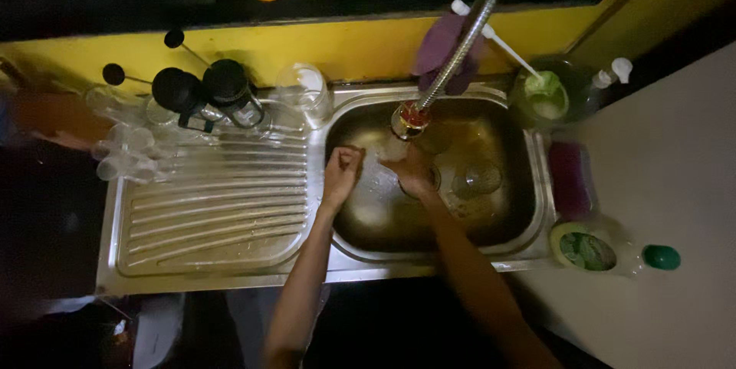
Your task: The person washes several glass items, a french press component, and a green cleaning tool in a sink by hand and with a brush under running water.
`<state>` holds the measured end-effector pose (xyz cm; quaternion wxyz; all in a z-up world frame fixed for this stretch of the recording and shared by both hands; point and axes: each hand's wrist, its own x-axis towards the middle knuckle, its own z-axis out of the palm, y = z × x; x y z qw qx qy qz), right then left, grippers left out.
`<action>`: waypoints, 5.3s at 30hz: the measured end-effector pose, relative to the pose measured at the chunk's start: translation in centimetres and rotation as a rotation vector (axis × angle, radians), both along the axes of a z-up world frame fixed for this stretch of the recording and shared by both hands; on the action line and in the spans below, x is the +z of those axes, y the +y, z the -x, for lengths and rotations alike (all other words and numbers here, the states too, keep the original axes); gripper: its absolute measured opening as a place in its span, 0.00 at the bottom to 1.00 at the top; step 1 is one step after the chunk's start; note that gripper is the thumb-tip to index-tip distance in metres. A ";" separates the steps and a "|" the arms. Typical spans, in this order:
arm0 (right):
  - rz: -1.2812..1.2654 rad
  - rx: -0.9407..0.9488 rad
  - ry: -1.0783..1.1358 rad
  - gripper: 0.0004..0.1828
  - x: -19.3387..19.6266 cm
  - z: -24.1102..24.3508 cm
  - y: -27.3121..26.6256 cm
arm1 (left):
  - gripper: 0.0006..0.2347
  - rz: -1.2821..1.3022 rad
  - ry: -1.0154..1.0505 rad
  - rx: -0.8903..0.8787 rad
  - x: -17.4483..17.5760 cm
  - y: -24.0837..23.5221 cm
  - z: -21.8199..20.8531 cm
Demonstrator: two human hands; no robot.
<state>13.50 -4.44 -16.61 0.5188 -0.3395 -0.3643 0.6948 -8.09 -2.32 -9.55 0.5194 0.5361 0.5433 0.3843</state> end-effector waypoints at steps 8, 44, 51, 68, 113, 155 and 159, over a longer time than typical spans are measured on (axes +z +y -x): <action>0.214 0.101 0.598 0.27 -3.0 3.3 -1.9 | 0.16 -0.143 -0.054 -0.122 6.0 -3.0 -0.6; -0.169 -0.173 -0.704 0.19 8.3 -0.4 1.5 | 0.26 0.625 -0.829 -0.186 -4.9 1.1 -11.1; -0.160 -0.122 -0.700 0.20 8.5 0.8 0.8 | 0.26 0.115 -0.218 0.212 0.1 0.4 -10.3; -0.118 -0.088 -0.716 0.20 9.6 -1.3 -0.4 | 0.24 0.238 -0.150 -0.047 -3.8 0.9 -8.8; -0.033 -0.349 -0.637 0.22 8.8 1.8 -0.7 | 0.25 0.789 -1.100 -0.146 -8.9 0.8 -6.8; -0.056 0.085 -1.128 0.19 5.0 0.3 -11.1 | 0.25 -0.408 0.531 0.626 7.7 3.3 29.0; -0.059 0.075 -1.087 0.18 7.4 1.4 -12.4 | 0.19 -0.705 0.616 0.625 7.1 2.2 26.9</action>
